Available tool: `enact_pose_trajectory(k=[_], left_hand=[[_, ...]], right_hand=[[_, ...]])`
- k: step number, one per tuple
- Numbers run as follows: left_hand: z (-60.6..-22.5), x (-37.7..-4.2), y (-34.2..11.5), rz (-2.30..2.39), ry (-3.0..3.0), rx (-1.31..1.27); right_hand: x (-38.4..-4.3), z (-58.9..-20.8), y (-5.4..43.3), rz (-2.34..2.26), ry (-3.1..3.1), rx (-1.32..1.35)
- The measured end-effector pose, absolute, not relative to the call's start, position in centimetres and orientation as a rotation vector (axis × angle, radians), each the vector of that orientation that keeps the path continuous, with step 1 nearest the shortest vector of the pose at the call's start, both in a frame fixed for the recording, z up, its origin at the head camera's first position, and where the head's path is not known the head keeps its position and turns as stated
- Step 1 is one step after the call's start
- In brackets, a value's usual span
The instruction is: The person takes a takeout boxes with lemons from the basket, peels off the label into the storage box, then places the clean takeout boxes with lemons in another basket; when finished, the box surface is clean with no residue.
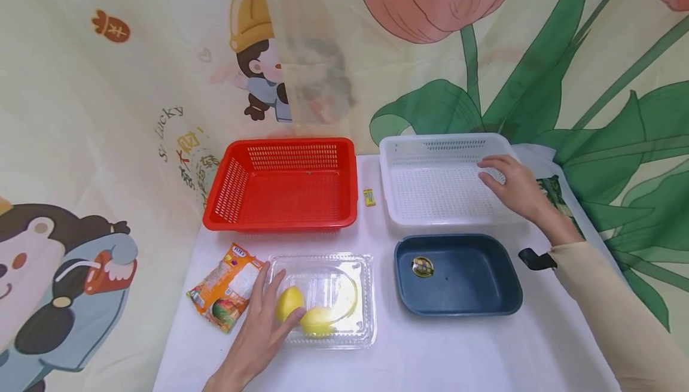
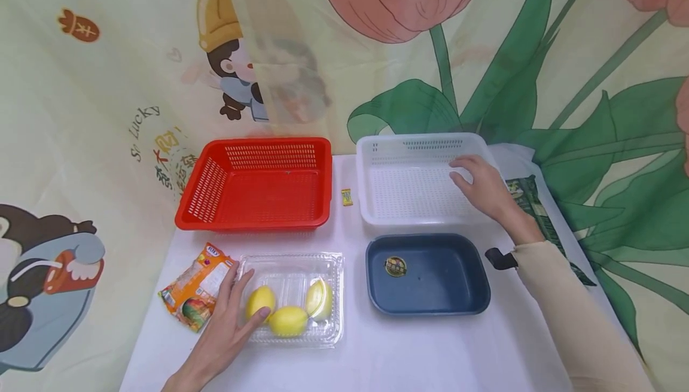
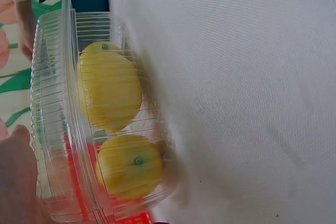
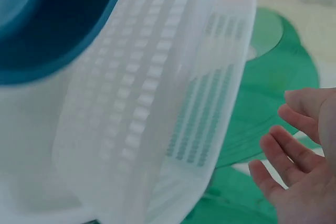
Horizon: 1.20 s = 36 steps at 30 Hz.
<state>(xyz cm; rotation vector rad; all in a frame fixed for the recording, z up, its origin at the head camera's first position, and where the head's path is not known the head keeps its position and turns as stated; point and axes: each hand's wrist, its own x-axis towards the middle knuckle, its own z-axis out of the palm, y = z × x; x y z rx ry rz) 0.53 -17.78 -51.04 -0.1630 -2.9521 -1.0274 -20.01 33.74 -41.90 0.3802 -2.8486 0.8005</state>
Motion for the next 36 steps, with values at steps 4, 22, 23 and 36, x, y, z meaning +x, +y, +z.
enact_pose_trajectory(k=[4,22,23,36], left_hand=[[-51.1,0.6,-17.7,-1.038,-2.946,-0.147],[-50.9,0.7,-17.5,-1.072,-2.966,-0.076],[-51.0,0.6,-17.5,-1.075,-2.96,-0.075],[-50.6,-0.3,-17.4,-1.381,-2.936,0.263]], right_hand=[[-21.2,-42.2,35.1,0.772,-2.878,0.33],[-24.9,-45.1,39.5,0.771,-3.016,0.062],[-24.9,-45.2,39.6,0.775,-3.021,0.058],[-25.2,-46.3,40.3,0.801,-3.049,0.023]])
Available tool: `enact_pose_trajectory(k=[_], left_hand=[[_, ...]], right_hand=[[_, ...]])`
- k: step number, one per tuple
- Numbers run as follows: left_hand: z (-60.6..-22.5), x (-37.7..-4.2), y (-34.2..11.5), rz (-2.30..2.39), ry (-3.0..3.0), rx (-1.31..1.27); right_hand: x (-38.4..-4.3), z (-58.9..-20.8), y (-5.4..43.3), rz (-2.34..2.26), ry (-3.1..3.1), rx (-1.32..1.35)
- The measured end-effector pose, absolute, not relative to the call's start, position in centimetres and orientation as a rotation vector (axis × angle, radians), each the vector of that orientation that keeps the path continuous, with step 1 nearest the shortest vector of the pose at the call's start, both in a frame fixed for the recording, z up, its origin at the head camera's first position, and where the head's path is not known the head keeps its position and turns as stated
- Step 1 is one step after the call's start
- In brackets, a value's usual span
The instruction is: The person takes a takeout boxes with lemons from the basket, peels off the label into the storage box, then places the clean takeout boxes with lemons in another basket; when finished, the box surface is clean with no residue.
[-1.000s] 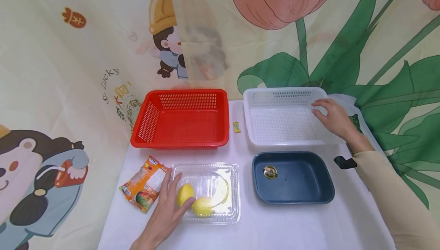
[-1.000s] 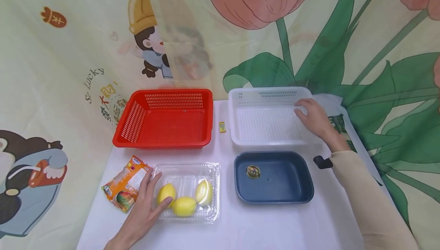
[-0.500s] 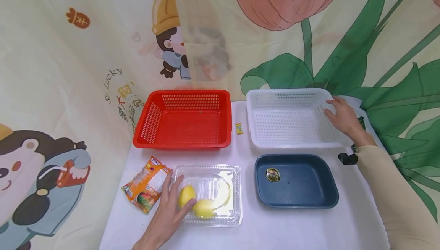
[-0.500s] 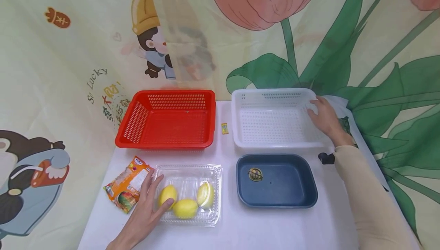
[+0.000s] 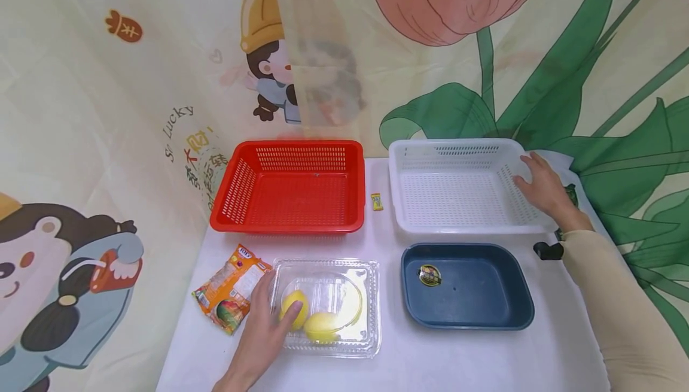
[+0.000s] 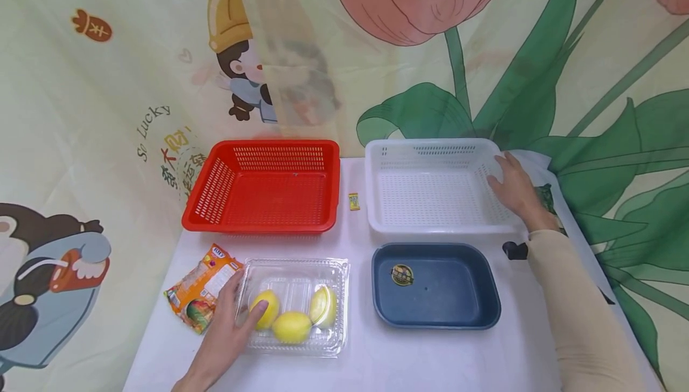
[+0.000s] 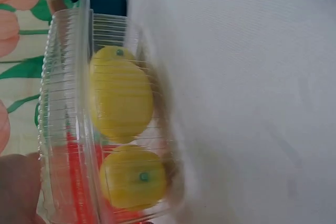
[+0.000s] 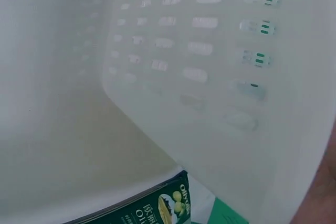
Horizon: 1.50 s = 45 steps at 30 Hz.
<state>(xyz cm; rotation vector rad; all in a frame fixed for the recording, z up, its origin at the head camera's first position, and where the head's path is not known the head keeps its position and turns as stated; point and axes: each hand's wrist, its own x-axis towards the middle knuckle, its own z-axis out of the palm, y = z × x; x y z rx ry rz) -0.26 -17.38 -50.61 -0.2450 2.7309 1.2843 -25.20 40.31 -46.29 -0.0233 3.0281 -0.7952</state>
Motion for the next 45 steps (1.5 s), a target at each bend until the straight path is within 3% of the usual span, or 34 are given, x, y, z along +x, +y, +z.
enact_pose_trajectory(k=[22,45], left_hand=[[-49.6,-1.2,-17.8,1.471,2.382,-0.614],[-48.9,-1.7,-17.4,1.614,2.172,-0.522]], right_hand=[[-24.6,-47.5,41.4,-0.833,2.964,-0.034],[-24.6,-47.7,41.6,-0.873,3.015,-0.05]])
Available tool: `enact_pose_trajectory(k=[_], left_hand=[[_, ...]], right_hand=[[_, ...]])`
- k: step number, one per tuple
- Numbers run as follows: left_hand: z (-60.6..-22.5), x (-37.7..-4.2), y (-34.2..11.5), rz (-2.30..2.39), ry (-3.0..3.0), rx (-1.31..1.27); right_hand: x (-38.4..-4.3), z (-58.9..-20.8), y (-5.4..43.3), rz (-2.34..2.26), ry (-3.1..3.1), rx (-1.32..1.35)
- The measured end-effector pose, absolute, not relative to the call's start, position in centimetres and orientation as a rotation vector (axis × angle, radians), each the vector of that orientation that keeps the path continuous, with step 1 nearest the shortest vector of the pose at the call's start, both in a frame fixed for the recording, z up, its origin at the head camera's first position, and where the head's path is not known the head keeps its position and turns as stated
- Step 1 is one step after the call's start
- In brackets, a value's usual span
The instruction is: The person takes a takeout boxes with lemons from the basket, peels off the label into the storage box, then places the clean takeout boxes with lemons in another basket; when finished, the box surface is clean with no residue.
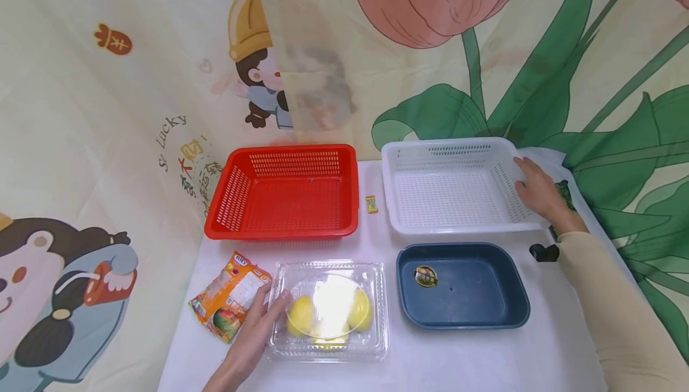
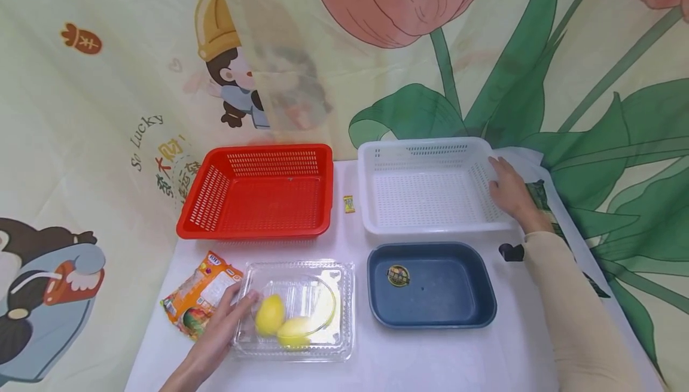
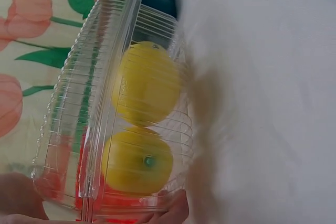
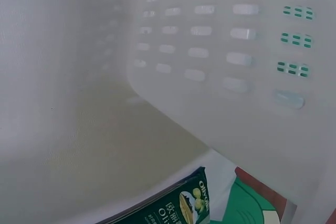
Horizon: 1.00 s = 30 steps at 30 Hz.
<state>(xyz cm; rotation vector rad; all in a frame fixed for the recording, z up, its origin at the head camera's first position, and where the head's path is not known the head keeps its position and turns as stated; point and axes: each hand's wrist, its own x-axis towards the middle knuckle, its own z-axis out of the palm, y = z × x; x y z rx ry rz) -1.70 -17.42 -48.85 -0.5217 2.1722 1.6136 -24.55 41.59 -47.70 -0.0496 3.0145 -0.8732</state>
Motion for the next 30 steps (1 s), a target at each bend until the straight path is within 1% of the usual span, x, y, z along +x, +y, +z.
enact_pose_trajectory(k=[8,16,23,30], left_hand=[[-45.5,-2.7,-17.0,1.607,2.153,-0.495],[-41.6,-4.2,-15.9,1.65,2.096,-0.384],[-38.4,-7.4,-13.5,1.711,2.032,-0.211],[-37.3,-11.3,-9.7,1.788,1.973,-0.099]], right_hand=[[-25.0,-46.8,41.9,-0.841,2.987,-0.061],[-25.1,-45.7,41.9,-0.774,2.926,-0.06],[-25.1,-45.0,42.4,-0.789,2.857,-0.031],[-25.3,-44.8,42.4,-0.793,2.815,-0.021]])
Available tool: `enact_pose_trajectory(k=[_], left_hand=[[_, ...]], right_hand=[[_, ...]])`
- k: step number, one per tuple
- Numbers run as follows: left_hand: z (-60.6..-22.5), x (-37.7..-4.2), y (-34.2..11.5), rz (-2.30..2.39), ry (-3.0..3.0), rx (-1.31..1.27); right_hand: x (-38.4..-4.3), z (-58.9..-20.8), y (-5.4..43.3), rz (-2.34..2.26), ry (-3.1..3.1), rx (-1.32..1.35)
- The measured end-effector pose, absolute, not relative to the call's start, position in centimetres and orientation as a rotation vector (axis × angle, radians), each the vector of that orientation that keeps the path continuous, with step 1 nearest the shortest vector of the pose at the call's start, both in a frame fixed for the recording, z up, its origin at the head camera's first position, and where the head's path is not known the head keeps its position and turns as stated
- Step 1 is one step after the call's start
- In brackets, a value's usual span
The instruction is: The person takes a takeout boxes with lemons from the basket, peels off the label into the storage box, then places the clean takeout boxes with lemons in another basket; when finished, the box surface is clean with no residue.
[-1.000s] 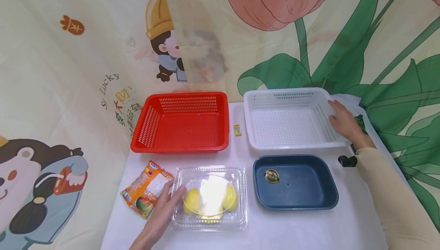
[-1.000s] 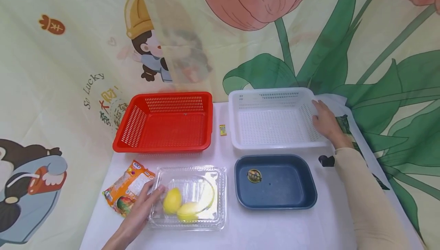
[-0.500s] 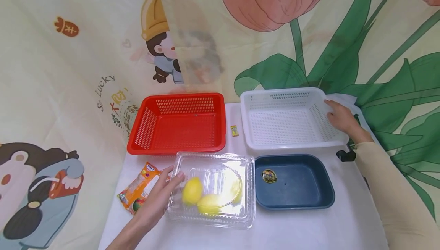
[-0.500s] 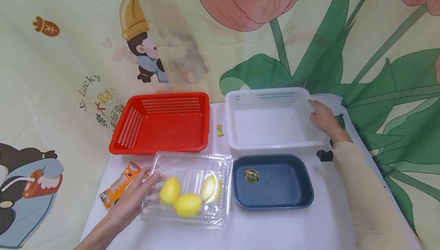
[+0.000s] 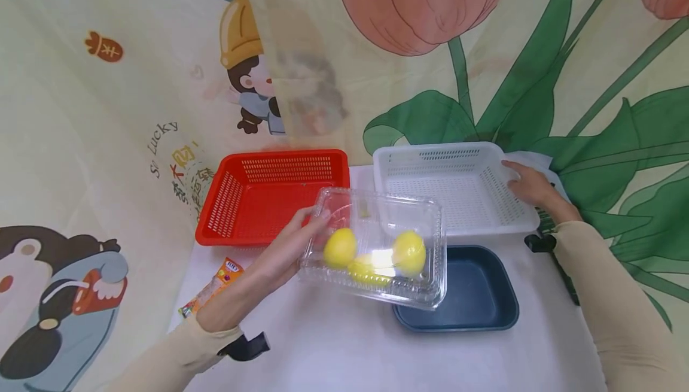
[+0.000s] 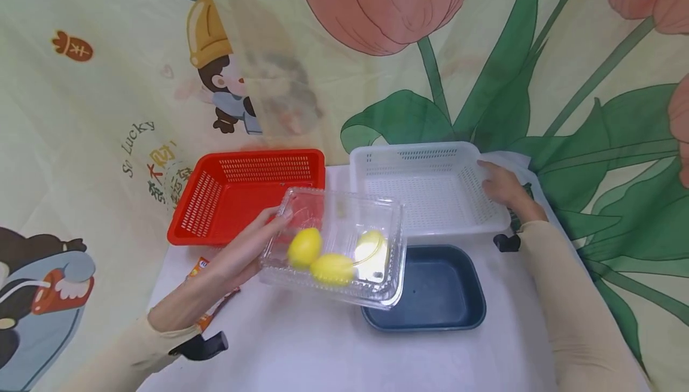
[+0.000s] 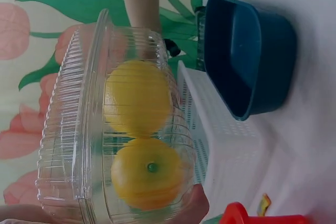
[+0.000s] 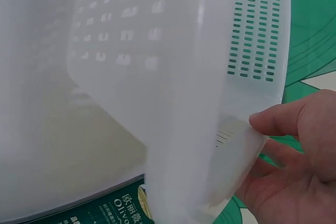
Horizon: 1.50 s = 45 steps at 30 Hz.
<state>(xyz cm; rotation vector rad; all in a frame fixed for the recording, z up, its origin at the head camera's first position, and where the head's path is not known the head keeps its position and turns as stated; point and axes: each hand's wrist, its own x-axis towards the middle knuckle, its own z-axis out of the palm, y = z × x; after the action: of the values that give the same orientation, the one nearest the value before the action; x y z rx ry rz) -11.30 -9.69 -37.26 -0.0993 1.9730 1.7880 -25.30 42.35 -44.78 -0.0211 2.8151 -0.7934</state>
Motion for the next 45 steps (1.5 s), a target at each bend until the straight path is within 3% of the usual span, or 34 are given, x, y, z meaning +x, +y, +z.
enact_pose_trajectory(k=[23,45], left_hand=[[-37.6,-23.4,2.1,1.903,1.916,-0.172],[-42.1,-28.1,9.0,1.921,1.987,-0.269]], right_hand=[[-25.3,-45.0,42.5,-0.818,2.818,0.012],[-25.2,-44.9,42.4,-0.769,2.86,-0.021]])
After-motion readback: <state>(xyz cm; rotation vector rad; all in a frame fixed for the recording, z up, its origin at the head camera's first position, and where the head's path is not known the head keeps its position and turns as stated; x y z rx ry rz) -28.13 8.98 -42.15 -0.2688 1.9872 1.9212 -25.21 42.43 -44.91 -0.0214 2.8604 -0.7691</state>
